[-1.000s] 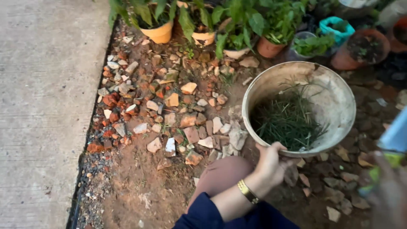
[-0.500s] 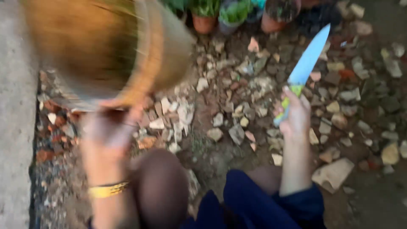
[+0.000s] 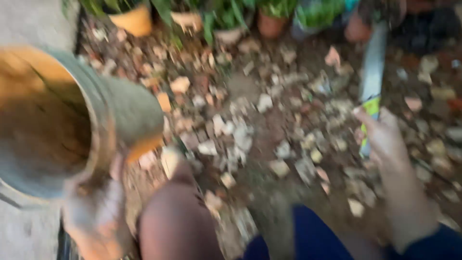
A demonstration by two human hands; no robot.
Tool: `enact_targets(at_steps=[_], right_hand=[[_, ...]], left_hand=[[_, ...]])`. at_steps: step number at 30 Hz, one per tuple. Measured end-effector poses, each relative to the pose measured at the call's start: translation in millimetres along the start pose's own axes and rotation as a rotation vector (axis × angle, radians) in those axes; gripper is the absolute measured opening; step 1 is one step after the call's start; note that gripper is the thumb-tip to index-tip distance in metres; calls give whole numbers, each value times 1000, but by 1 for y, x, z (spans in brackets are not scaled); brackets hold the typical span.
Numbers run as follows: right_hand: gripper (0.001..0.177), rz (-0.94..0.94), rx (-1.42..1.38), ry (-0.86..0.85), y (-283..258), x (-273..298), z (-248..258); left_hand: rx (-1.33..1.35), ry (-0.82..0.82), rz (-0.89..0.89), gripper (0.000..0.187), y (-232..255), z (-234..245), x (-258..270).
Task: Removing weeds from the ground using hands and a knife and placing them into a bucket.
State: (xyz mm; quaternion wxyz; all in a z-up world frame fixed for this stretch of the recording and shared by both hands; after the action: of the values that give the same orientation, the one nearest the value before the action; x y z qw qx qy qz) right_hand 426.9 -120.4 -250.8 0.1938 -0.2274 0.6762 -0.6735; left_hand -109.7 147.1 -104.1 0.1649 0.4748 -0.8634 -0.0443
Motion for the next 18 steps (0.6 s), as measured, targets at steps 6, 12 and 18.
enact_targets(at_steps=[6,12,18], right_hand=[[21,-140,428,-202,47,-85,-111],[35,-83,1078,-454,61,-167,-271],[41,34,1764,-773,-25,-203,-410]], left_hand=[[-254,298,-5,46,74,115,-110],[-236,252,82,24,119,190,-236],[-191,390,259,36,115,146,-310]])
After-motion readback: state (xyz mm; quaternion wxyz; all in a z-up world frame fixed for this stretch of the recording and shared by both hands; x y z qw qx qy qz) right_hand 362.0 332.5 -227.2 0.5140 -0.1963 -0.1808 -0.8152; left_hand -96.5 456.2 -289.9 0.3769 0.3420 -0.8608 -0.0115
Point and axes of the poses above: each hand's wrist, its own x-axis away from the middle knuckle, its own z-axis out of the back of the hand, y = z × x, the point moved 4 cm from there along -x, towards the middle knuckle, and after that the axes turned 13 degrees about z, right-handed, at the moved point
